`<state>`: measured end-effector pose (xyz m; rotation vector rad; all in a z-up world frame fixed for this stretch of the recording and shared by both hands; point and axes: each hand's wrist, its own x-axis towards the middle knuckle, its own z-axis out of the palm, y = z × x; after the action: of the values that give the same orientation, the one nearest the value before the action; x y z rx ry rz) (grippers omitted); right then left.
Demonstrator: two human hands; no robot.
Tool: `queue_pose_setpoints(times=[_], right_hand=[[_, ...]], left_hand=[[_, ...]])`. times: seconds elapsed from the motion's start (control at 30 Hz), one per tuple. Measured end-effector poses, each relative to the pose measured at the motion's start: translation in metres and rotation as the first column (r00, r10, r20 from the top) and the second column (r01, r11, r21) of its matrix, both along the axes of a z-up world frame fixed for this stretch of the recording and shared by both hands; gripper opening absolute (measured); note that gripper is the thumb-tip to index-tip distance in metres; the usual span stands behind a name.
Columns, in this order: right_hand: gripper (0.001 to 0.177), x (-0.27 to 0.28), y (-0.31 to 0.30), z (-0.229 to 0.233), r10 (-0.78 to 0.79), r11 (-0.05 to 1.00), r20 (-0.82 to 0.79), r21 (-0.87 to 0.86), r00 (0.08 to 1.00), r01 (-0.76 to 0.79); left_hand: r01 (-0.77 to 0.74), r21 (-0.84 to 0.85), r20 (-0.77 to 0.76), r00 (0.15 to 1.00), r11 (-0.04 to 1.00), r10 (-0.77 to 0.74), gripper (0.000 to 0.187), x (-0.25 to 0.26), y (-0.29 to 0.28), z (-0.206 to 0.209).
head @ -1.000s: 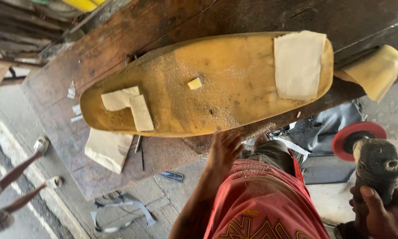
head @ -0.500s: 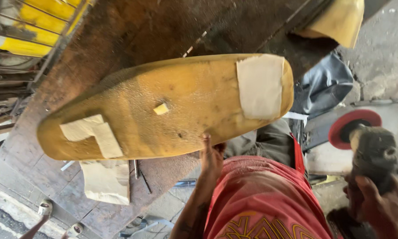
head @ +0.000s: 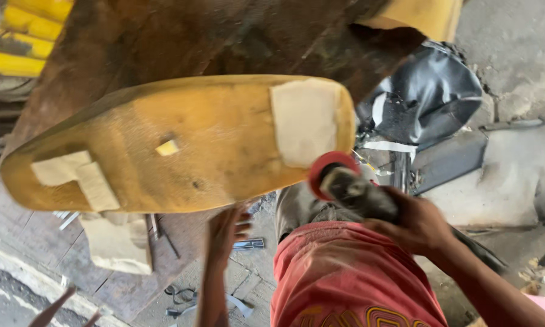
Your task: The person uses an angle grinder with a sanding disc to sand a large yellow wooden object on a workbench. They hold the object steady with one hand while moving the grinder across the surface, generating dust. The person occasionally wipes the surface with their hand to clear dust.
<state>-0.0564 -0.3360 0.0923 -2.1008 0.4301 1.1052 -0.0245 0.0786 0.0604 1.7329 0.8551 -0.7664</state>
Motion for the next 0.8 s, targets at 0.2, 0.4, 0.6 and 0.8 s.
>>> queue_pose_setpoints(times=[0.2,0.4,0.6,0.8], right_hand=[[0.085,0.021,0.026,0.0,0.143,0.984,0.183,0.081,0.973,-0.16],[0.08,0.026,0.029,-0.002,0.133,0.98,0.161,0.129,0.978,-0.154],[0.084,0.032,0.014,-0.003,0.141,0.984,0.154,0.085,0.978,-0.156],[0.088,0.049,-0.001,-0.002,0.166,0.985,-0.002,0.043,0.986,-0.166]], left_hand=[[0.206,0.63,0.453,0.686,0.748,-0.57,0.054,0.102,-0.028,0.015],[0.229,0.924,0.177,0.451,0.305,-0.875,0.076,0.185,-0.096,-0.045],[0.223,0.949,0.096,0.476,0.225,-0.874,0.068,0.179,-0.11,-0.046],[0.201,0.954,0.106,0.467,0.222,-0.878,0.066,0.182,-0.113,-0.04]])
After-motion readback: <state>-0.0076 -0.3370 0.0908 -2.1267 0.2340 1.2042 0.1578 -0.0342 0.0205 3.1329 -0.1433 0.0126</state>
